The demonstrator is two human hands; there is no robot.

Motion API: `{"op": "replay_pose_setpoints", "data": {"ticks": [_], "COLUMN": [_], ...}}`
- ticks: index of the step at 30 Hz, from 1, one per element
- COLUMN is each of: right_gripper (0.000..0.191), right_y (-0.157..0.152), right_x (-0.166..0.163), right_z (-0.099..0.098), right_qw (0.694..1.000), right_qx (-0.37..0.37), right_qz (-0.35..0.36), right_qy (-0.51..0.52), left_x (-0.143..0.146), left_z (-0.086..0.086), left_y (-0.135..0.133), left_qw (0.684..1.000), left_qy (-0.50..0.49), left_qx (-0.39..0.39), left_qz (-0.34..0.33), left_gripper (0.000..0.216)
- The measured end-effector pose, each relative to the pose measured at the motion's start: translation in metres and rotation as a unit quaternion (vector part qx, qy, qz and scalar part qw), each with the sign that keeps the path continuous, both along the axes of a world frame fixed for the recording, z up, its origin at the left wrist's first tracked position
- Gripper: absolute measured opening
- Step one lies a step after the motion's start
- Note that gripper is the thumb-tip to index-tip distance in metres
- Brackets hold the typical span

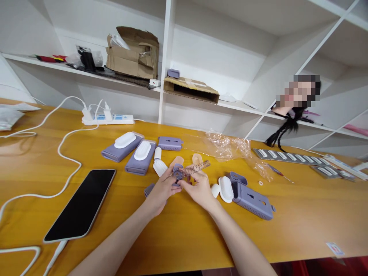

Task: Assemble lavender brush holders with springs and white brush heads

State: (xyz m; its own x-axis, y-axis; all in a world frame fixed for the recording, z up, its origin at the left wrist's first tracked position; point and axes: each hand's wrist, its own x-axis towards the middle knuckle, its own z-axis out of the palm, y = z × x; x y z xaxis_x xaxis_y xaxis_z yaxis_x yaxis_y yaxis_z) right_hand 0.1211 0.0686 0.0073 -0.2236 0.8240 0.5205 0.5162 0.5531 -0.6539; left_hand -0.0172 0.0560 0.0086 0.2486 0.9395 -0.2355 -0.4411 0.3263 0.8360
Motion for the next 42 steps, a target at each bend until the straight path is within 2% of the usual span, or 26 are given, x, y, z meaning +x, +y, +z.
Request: {"op": "replay_pose_setpoints", "data": {"ticks": [4, 11, 16, 22, 28, 31, 34, 38, 42], "right_gripper": [0.011, 0.016, 0.017, 0.020, 0.029, 0.025, 0.017, 0.007, 0.011], "right_y": [0.003, 0.003, 0.003, 0.005, 0.003, 0.004, 0.006, 0.007, 0.009], "right_x": [0.000, -0.003, -0.003, 0.001, 0.001, 0.001, 0.001, 0.001, 0.005], "right_z": [-0.003, -0.006, -0.001, -0.001, 0.003, 0.004, 0.003, 0.001, -0.002], "right_qw": [0.999, 0.996, 0.996, 0.987, 0.943, 0.918, 0.908, 0.913, 0.946], "right_qx": [-0.011, -0.017, -0.027, -0.110, -0.220, -0.258, -0.281, -0.273, -0.213], "right_qz": [-0.041, -0.069, -0.030, 0.024, 0.056, 0.077, 0.068, 0.066, 0.057], "right_qy": [0.012, 0.050, 0.074, 0.111, 0.243, 0.292, 0.305, 0.295, 0.236], "left_x": [0.005, 0.007, 0.008, 0.008, 0.005, 0.000, -0.004, -0.004, -0.003], "left_z": [-0.005, -0.009, -0.009, -0.010, -0.002, 0.003, 0.006, 0.007, 0.005], "left_y": [-0.001, 0.001, 0.003, 0.004, 0.001, 0.001, 0.002, 0.002, 0.003], "left_qw": [0.998, 0.995, 0.994, 0.992, 0.996, 0.996, 0.993, 0.991, 0.990], "left_qy": [0.055, 0.065, 0.067, 0.090, 0.082, 0.070, 0.061, 0.078, 0.104], "left_qx": [0.028, 0.059, 0.041, 0.045, 0.033, 0.007, -0.006, 0.016, 0.049], "left_qz": [0.028, 0.045, 0.071, 0.075, 0.001, -0.054, -0.097, -0.110, -0.085], "left_gripper": [0.029, 0.026, 0.029, 0.025, 0.022, 0.021, 0.017, 0.016, 0.021]}}
